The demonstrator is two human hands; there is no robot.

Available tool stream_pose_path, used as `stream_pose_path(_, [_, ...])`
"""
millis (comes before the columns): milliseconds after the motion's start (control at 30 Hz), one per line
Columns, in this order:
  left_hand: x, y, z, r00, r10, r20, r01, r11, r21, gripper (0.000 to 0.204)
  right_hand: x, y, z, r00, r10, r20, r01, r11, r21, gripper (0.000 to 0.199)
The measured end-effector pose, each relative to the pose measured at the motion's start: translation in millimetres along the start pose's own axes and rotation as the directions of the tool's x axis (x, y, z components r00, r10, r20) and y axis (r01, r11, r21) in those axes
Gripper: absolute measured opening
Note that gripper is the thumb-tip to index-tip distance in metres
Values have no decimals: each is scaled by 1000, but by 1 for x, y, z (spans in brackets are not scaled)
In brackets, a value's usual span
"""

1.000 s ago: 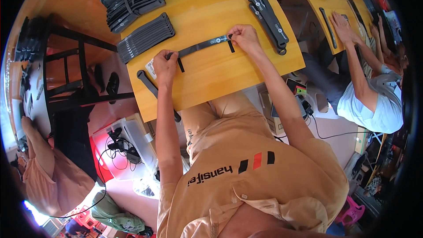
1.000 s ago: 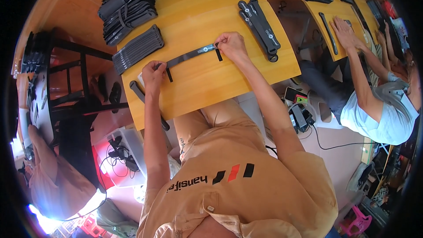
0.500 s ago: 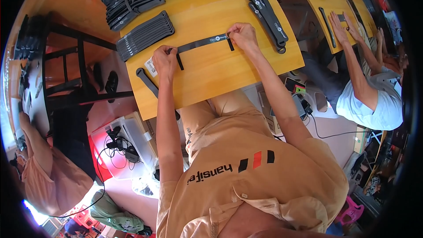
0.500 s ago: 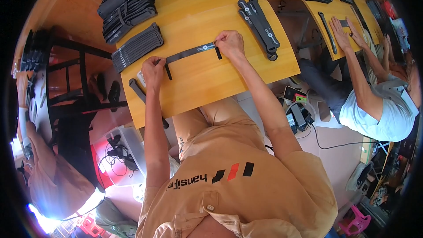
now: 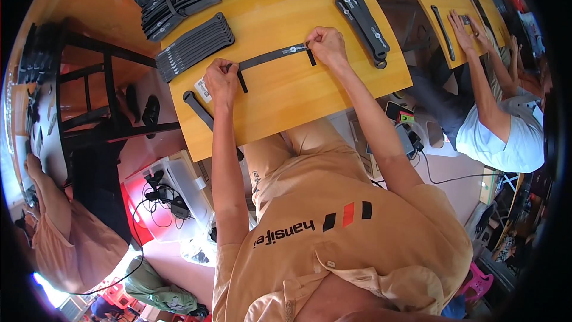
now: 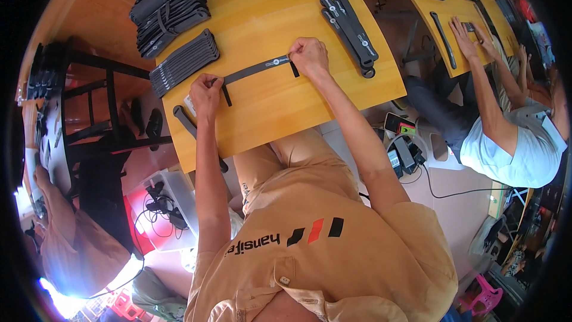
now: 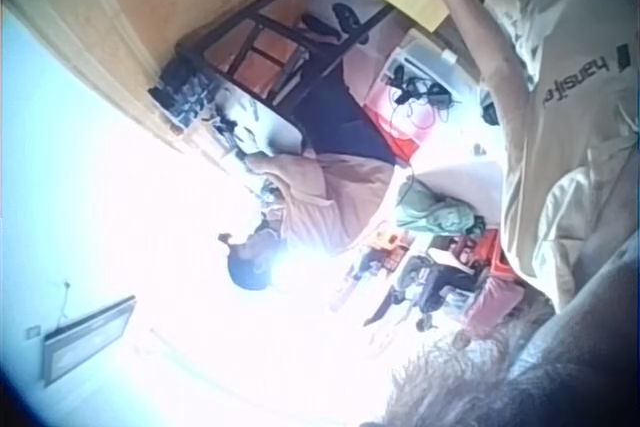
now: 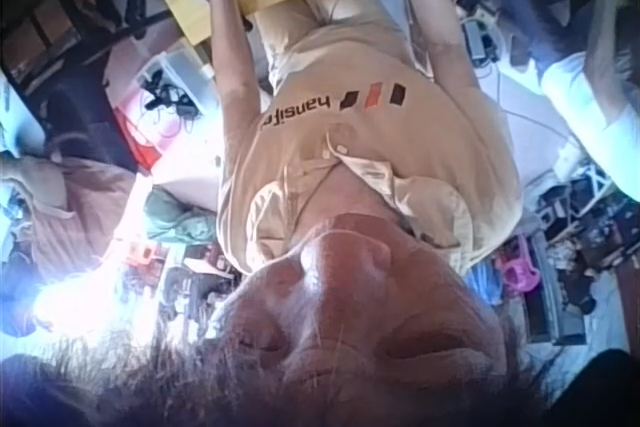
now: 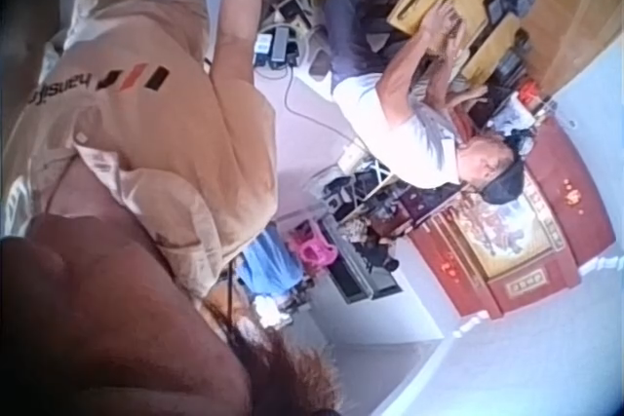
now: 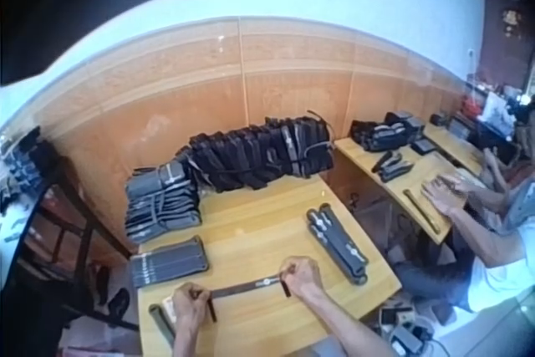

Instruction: The person is assembling plastic buckles and adjustment components onto black fabric straps at a workstation.

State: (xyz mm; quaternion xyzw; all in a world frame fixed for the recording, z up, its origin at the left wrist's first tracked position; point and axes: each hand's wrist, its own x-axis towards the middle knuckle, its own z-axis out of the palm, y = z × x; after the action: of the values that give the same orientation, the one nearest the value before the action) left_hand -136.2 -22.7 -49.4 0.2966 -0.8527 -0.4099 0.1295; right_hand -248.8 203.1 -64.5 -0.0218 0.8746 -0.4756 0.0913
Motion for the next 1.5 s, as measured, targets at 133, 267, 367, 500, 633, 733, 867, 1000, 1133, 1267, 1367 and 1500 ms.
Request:
stream_pose_path(133, [-1, -2, 1, 998, 56, -25, -55, 998, 29, 14, -1, 0, 0, 999, -33, -38, 31, 998, -52, 3])
stream_pose_path(267, [-1, -6, 1, 998, 49, -42, -49, 999, -4, 15, -2, -5, -2, 999, -32, -28, 31, 998, -59, 3])
stream_pose_path(367, [-2, -7, 2, 995, 78, -58, -78, 997, 7, 18, -1, -4, -3, 1000, -16, -10, 16, 999, -52, 5])
stream_pose_path(500, [-2, -10, 4, 988, 108, -112, -109, 994, -2, 24, 0, -3, -5, 998, -48, -26, 47, 998, -39, 5])
stream_pose_path(633, [-3, -7, 3, 984, 147, -96, -142, 988, 63, 23, 0, 0, -7, 999, -21, 32, 19, 998, 62, 3])
stream_pose_path(733, [-2, -16, 5, 965, 226, -136, -214, 972, 95, 20, -2, -2, -7, 998, -11, 54, 4, 991, 133, 3])
stream_pose_path(867, [-6, -22, 4, 939, 301, -167, -284, 952, 114, 15, -3, -2, -4, 994, -101, 38, 96, 988, 121, 10])
stream_pose_path(1000, [-19, -15, -7, 941, 267, -211, -238, 959, 152, 11, -5, 3, -11, 995, -42, 94, 26, 986, 165, 12])
stream_pose_path(1133, [-40, 9, -24, 969, 176, -171, -168, 984, 65, 14, -30, -4, -13, 932, -333, -145, 330, 943, -42, 12])
stream_pose_path(1267, [-52, 14, -6, 854, 516, 63, -507, 800, 320, 39, -67, -18, 9, 733, -678, 56, 657, 684, -316, 33])
stream_pose_path(1367, [-56, 1, 10, 797, 552, 244, -597, 659, 457, 55, -83, -19, 28, 674, -704, 222, 712, 540, -448, 51])
stream_pose_path(1500, [-59, -5, 11, 802, 492, 339, -597, 628, 500, 65, -80, -2, 21, 720, -628, 294, 677, 544, -496, 57])
